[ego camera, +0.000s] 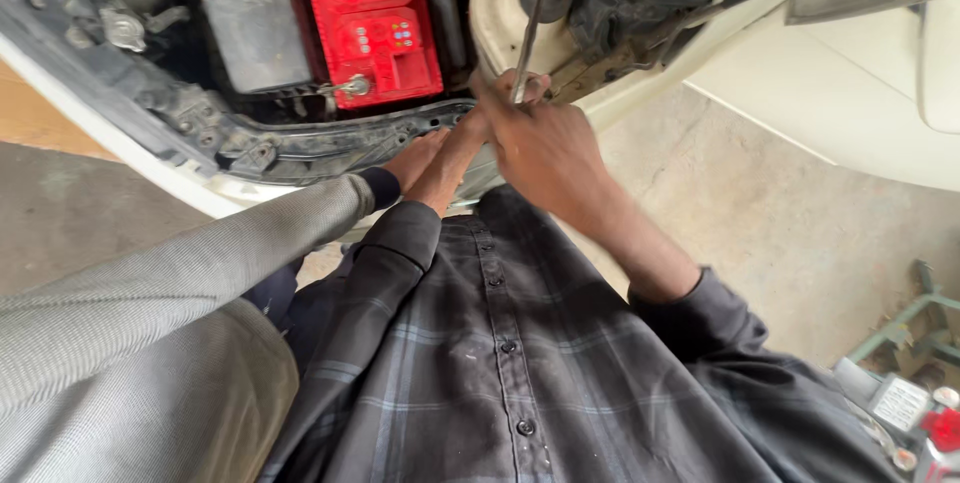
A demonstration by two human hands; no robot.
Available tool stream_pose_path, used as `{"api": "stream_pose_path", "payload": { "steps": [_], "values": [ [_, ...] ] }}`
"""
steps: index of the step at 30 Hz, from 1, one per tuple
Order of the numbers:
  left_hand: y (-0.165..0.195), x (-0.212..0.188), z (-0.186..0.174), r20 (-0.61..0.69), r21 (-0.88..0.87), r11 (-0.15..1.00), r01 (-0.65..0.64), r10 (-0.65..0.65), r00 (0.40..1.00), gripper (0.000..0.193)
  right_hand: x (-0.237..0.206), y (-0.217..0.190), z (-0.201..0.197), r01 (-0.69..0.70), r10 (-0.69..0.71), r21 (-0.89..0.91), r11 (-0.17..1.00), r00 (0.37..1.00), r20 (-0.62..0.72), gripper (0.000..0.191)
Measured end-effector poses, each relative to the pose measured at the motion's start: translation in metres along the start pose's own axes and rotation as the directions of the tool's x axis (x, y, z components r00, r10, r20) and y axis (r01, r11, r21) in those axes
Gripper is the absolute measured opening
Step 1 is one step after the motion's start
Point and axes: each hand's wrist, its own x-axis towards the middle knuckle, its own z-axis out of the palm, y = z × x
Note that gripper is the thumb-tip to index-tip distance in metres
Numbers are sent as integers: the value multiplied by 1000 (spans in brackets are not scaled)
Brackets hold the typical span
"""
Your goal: The person walks to a white car with its hood open and uses a wrench to loosen and tighten bolts in the engine bay near the battery, repositioning the wrench on different fasteners and steadying parts with the other hand while working around the engine components.
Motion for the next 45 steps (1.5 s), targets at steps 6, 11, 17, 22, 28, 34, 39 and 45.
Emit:
{"api": "stream_pose_path", "payload": {
  "steps": [6,11,17,22,28,34,39,45],
  "values": [
    [-23,-53,-24,-101,-267,951,-154,132,986,53,54,-17,-41,200,-58,-229,953,859,509,57],
    [35,-12,-15,10,-125,953,-276,279,960,49,106,-27,-35,446,-334,-501,742,893,301,66],
    [65,-17,-20,84,-47,979,199,-195,977,56,168,66,40,-118,-388,760,639,803,451,35],
    [40,-16,-25,111,-227,970,86,-62,992,53,128,122,65,-95,225,971,222,973,44,31],
    [18,-5,-24,150,-243,965,96,-60,987,47,8,31,22,-48,200,331,942,873,-445,33],
    [10,-8,-22,170,-240,969,61,-20,985,38,32,-39,26,268,-303,-208,941,939,-162,49],
    [21,-16,-23,147,-264,965,5,35,988,32,134,-22,35,363,-302,-6,932,784,543,55],
    [32,-25,-23,172,-194,971,140,-107,979,32,179,53,45,3,-365,747,665,874,322,40]
  ]
}}
